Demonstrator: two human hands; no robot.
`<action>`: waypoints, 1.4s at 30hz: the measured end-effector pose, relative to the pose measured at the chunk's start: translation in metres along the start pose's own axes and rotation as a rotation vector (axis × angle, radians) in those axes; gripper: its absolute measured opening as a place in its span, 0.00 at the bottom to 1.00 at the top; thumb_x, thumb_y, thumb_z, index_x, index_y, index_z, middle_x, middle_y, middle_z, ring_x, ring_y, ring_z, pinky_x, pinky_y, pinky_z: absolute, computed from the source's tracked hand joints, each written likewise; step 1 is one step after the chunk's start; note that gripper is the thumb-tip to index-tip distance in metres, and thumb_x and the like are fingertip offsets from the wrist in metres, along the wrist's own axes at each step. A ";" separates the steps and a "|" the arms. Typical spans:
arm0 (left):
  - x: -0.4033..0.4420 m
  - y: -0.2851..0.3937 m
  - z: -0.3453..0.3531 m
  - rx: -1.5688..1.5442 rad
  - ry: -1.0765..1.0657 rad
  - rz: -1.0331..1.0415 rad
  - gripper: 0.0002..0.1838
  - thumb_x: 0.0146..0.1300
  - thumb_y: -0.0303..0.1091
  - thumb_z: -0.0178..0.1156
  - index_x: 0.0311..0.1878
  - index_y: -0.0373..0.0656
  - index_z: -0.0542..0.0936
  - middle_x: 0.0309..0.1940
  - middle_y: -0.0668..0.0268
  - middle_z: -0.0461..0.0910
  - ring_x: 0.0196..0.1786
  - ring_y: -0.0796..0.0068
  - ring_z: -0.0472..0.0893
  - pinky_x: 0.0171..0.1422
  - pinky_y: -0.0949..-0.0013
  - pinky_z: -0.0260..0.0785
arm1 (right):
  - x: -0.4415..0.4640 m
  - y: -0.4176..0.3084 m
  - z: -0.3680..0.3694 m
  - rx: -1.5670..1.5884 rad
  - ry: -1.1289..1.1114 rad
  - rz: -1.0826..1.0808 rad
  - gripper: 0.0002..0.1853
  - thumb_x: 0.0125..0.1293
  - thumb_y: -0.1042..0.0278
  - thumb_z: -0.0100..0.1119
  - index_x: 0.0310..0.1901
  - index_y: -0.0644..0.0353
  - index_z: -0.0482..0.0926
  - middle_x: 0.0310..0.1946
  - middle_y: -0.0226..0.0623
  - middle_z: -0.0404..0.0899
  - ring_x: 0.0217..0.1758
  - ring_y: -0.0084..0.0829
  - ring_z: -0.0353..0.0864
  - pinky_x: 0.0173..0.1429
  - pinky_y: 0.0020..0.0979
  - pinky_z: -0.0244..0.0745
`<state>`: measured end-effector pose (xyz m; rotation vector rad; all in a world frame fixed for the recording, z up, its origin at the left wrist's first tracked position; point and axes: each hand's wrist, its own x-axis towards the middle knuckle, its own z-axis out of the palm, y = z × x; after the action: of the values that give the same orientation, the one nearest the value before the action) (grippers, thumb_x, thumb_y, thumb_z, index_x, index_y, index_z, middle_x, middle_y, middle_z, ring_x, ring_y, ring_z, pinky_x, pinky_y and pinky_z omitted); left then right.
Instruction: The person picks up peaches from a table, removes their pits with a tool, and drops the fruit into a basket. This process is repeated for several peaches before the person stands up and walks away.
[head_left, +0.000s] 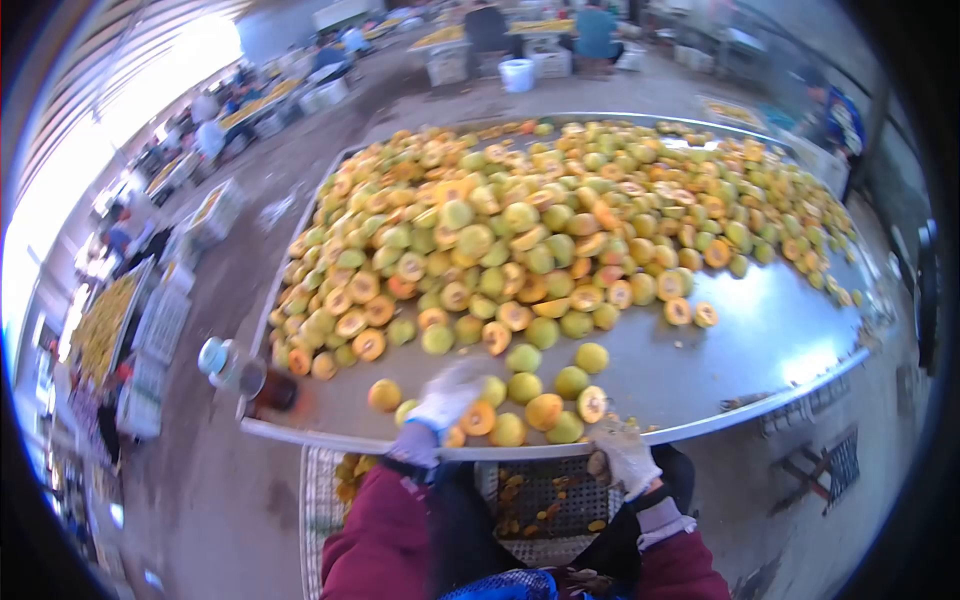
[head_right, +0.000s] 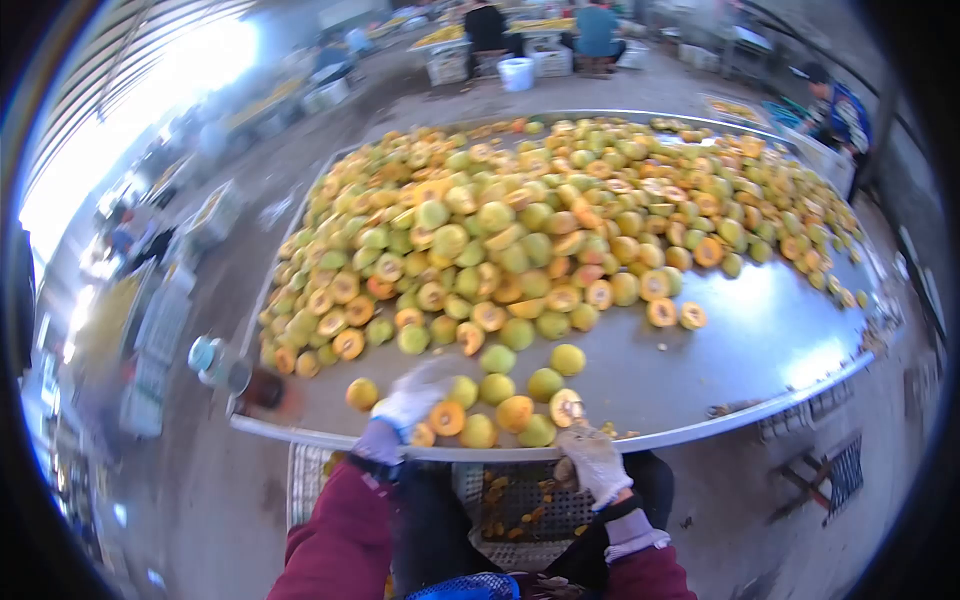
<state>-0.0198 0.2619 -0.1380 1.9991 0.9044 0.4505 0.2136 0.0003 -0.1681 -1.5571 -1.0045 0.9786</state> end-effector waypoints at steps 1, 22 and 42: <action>-0.003 0.004 -0.018 0.157 0.117 -0.105 0.23 0.65 0.40 0.56 0.61 0.43 0.76 0.60 0.57 0.77 0.64 0.59 0.74 0.71 0.61 0.62 | 0.005 -0.009 -0.001 -0.383 0.042 -0.429 0.09 0.68 0.62 0.52 0.34 0.57 0.75 0.18 0.34 0.79 0.13 0.26 0.75 0.16 0.27 0.69; -0.072 0.084 0.004 -1.328 -0.004 -0.208 0.32 0.65 0.56 0.57 0.64 0.45 0.69 0.52 0.59 0.77 0.47 0.57 0.82 0.45 0.61 0.79 | -0.033 -0.095 0.026 0.261 -0.041 0.466 0.14 0.65 0.55 0.60 0.43 0.56 0.75 0.22 0.30 0.79 0.20 0.22 0.78 0.22 0.25 0.72; -0.186 0.187 0.056 -1.004 0.155 -0.056 0.32 0.73 0.57 0.46 0.63 0.36 0.68 0.54 0.55 0.78 0.54 0.66 0.78 0.61 0.63 0.70 | -0.121 -0.179 0.082 -0.370 -0.071 0.167 0.22 0.62 0.44 0.60 0.48 0.53 0.75 0.27 0.42 0.83 0.31 0.47 0.84 0.37 0.43 0.78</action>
<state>-0.0311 0.0252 -0.0089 1.0268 0.6223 0.8334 0.0736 -0.0600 0.0053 -1.9480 -1.1690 1.0076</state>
